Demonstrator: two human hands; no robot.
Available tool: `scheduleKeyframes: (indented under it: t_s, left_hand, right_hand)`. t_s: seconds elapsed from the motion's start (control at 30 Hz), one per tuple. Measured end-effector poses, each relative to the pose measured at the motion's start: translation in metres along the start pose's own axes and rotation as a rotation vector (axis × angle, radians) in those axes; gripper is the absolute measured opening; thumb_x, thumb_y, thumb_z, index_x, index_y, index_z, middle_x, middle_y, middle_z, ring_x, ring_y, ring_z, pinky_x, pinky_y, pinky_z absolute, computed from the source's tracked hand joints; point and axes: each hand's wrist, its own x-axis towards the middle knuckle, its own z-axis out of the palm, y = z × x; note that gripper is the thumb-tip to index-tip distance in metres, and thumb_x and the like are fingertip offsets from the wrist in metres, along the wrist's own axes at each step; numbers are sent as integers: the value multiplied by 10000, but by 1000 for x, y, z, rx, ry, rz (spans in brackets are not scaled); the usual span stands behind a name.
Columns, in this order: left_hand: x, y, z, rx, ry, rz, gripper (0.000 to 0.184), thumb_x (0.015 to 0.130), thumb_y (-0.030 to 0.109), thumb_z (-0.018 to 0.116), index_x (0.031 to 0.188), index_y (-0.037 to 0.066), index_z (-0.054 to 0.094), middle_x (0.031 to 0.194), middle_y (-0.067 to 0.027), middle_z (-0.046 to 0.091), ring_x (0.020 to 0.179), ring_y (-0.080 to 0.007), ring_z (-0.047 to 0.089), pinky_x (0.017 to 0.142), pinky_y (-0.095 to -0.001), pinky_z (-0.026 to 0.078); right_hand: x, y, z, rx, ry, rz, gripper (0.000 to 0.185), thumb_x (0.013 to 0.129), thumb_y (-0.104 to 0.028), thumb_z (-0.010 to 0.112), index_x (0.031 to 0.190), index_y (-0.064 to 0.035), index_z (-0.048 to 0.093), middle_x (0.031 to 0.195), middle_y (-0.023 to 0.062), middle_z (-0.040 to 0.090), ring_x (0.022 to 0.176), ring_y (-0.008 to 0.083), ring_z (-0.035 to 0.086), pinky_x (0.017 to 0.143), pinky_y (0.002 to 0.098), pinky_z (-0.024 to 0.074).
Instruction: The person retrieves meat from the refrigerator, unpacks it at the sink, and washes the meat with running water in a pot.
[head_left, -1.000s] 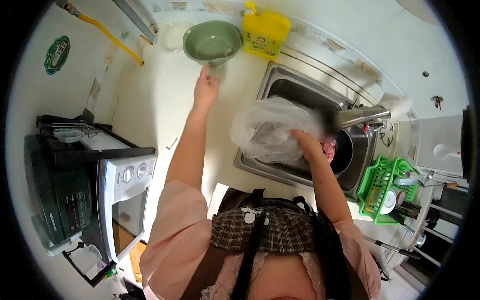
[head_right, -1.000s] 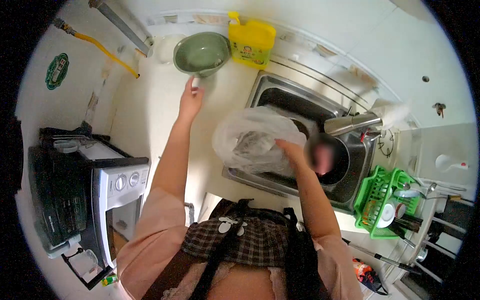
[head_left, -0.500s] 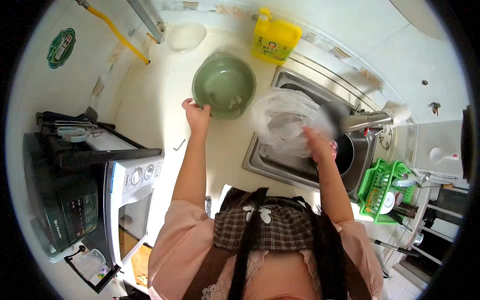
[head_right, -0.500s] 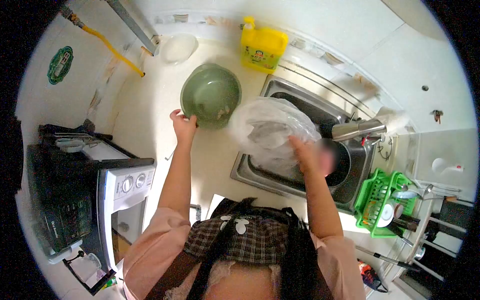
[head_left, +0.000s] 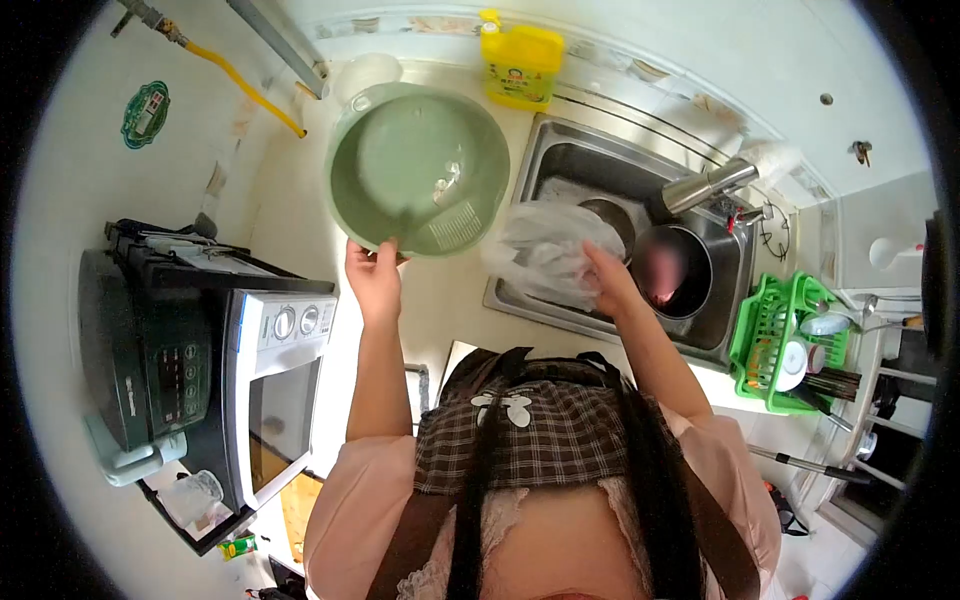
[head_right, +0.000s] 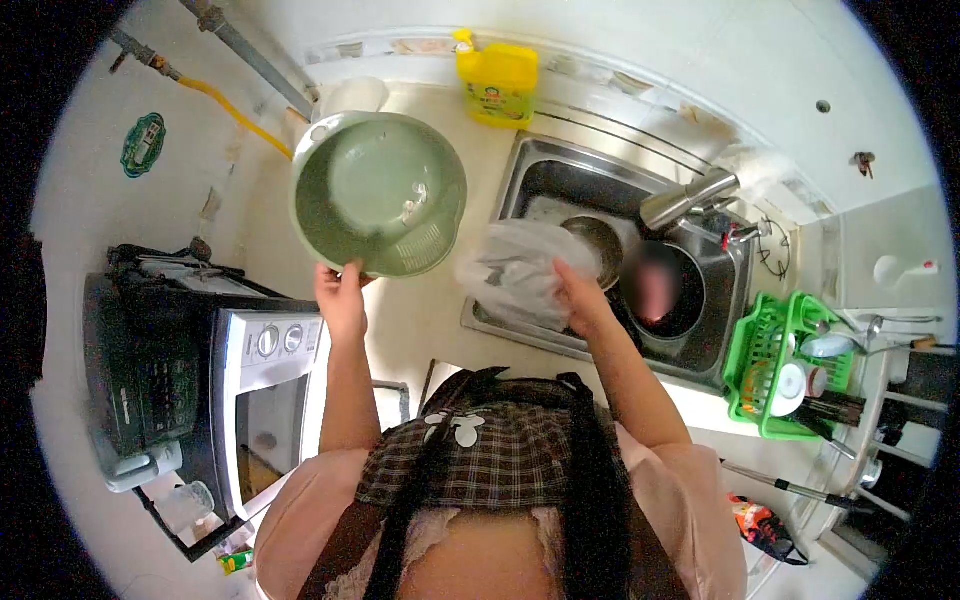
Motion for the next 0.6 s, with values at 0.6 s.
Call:
scheduleKeyframes:
  t_s: [0.6]
  left_hand:
    - [-65,-63,-21,654,-83,631,145,691,-62,555,669,6,428,624,-96,365,565,-228,375,530,-274,346]
  right_hand:
    - [59,53,50,-176,-343,187,393,902,-431,359,1018,-82,498,778,73,563,616,175,527,480,303,435]
